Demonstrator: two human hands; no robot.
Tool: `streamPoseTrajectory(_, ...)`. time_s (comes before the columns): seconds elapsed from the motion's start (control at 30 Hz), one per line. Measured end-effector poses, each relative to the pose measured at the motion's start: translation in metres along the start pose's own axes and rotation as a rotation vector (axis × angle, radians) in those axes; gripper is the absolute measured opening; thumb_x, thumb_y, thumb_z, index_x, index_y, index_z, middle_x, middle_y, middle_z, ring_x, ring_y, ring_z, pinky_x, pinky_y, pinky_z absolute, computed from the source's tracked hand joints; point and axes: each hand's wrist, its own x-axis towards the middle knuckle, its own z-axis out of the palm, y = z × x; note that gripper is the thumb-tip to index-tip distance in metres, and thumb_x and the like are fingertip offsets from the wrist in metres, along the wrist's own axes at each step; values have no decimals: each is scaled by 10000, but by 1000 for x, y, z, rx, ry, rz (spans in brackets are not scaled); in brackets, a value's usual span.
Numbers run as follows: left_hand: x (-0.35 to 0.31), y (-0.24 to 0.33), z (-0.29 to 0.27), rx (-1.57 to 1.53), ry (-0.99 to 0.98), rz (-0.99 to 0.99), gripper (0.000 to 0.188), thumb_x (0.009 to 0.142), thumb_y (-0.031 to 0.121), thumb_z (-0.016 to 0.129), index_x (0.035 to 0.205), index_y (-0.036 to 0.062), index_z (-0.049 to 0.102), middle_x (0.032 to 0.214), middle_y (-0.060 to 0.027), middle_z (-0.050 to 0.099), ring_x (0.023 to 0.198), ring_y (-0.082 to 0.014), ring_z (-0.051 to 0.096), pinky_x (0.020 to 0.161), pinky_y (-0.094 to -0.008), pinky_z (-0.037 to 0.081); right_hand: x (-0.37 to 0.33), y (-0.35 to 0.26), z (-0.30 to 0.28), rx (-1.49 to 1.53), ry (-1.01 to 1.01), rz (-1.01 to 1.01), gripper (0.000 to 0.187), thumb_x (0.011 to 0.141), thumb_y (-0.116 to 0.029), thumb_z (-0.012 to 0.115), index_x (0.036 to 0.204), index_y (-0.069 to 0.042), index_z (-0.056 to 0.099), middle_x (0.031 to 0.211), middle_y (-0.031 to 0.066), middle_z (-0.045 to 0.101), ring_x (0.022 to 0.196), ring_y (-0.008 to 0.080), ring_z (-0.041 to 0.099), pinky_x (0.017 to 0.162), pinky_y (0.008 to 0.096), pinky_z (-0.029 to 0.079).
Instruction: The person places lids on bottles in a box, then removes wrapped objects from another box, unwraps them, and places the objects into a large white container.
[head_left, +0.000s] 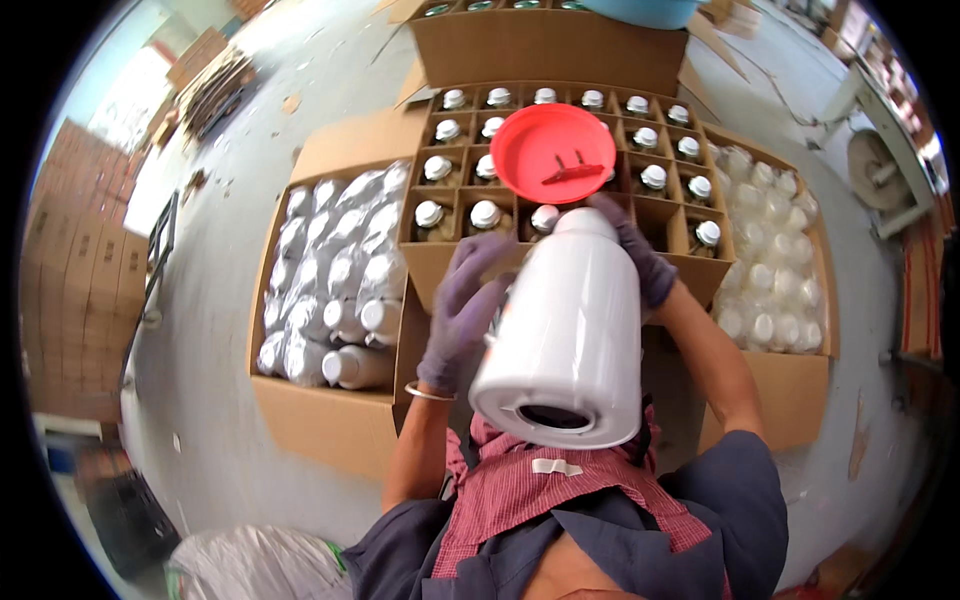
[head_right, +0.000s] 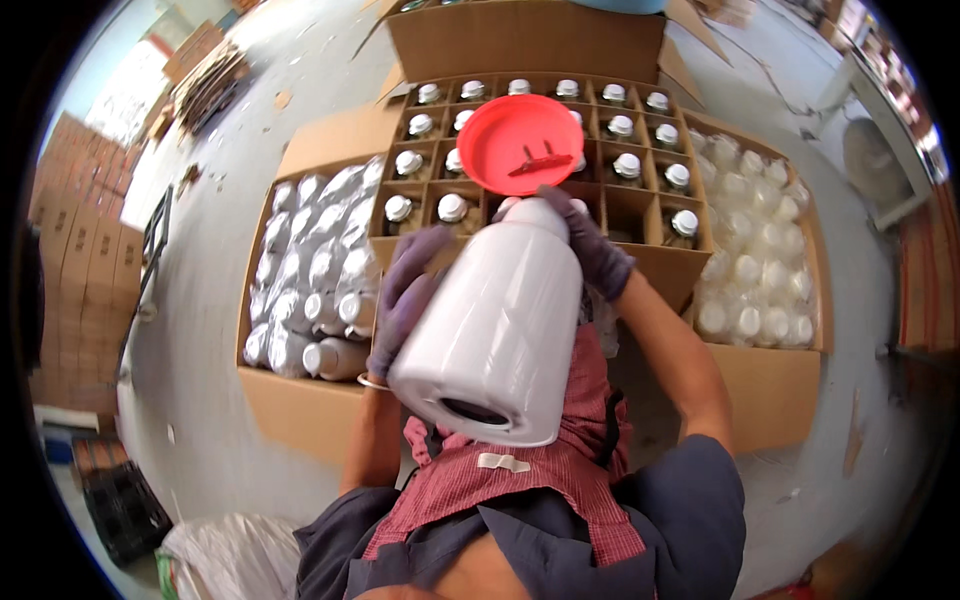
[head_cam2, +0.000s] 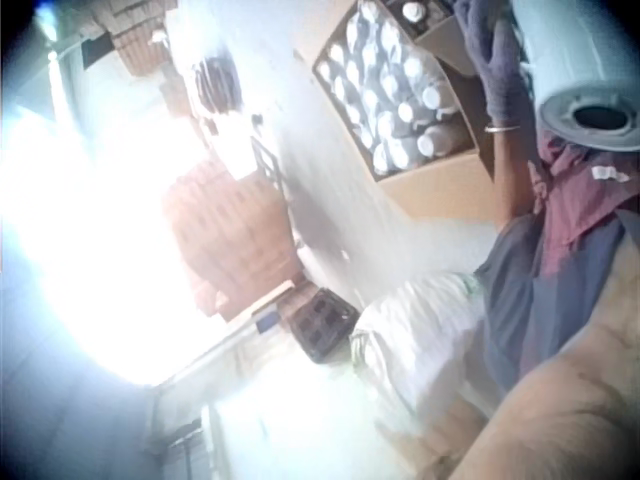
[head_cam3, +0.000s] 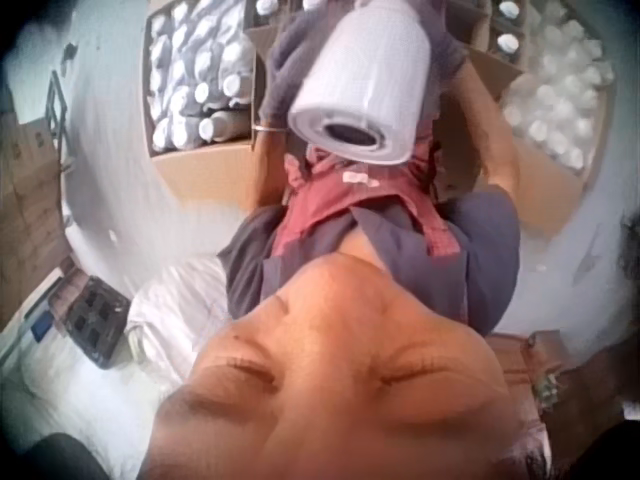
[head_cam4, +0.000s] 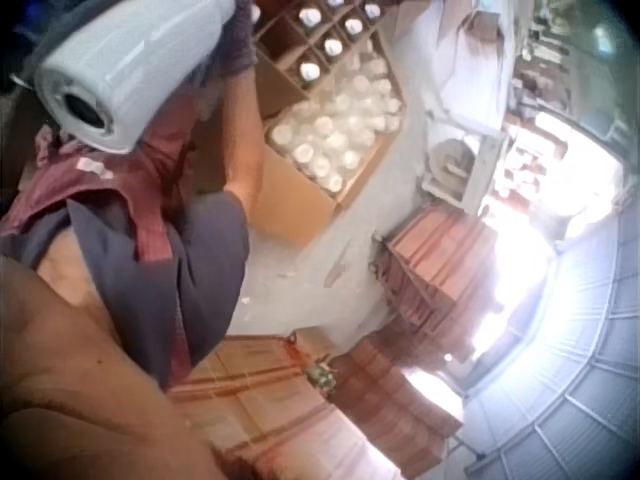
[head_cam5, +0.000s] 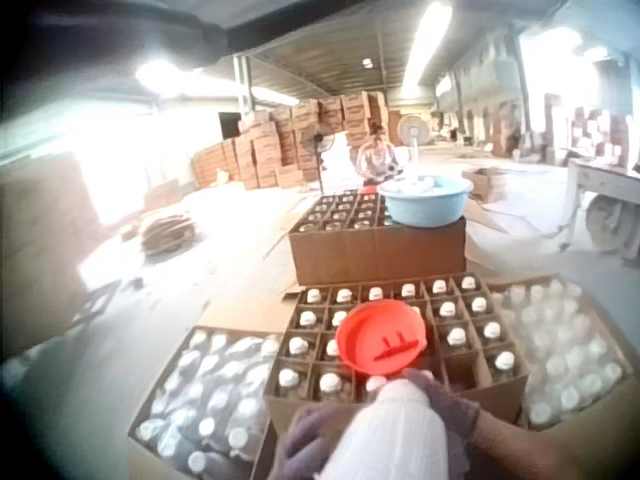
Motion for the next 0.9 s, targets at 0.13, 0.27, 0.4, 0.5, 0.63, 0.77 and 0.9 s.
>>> streamPoseTrajectory(0.13,-39,-43,21,-364,18,-380,649,866,177,548,1455,36,316,1357,-90,479,1256,-195,436,1066,-312,326,-16,-9,21,-653,24,-414,496,945,-430,480,1131,11,610,1064,94,647,939,157,615,881,298,483)
streamPoseTrajectory(0.27,-79,-48,14,45,-314,-266,508,943,285,554,1393,83,431,1349,-140,497,1250,-216,454,1068,-337,325,-33,26,-29,-769,84,-126,377,920,-326,538,1104,-13,637,1014,75,645,917,149,603,858,280,473)
streamPoseTrajectory(0.4,-84,-69,-70,543,-380,-48,302,947,214,564,1175,20,596,1034,-137,663,974,-201,614,886,-344,477,-37,38,-17,-1201,101,-59,266,885,-167,550,1078,-13,648,977,80,653,899,149,602,820,285,478)
streamPoseTrajectory(0.5,-79,-147,-158,396,340,-538,390,906,257,559,1233,43,558,1134,-198,624,1095,-300,577,955,-391,445,-29,27,6,-1305,200,-141,252,879,-119,556,1090,-11,642,983,88,651,911,148,599,821,277,474)
streamPoseTrajectory(0.63,-86,-247,-263,1220,581,-663,682,804,493,628,1313,64,479,1317,-196,503,1247,-350,440,1035,-437,353,-13,18,0,-1255,217,-214,259,909,-162,559,1125,-44,639,1036,73,626,937,156,584,844,299,471)
streamPoseTrajectory(0.77,-54,-278,-255,1369,414,-952,1079,684,606,723,1471,60,226,1433,-225,378,1324,-359,373,1087,-482,299,-9,19,-17,-1235,239,-114,277,917,-165,563,1161,-59,639,1073,71,628,998,160,586,893,302,467)
streamPoseTrajectory(0.9,-32,-288,-255,1303,235,-995,913,735,530,705,1432,83,321,1324,-204,513,1205,-377,505,1013,-481,390,5,25,-22,-1279,195,-96,293,919,-177,565,1178,-57,635,1067,91,643,1004,155,595,889,306,475)
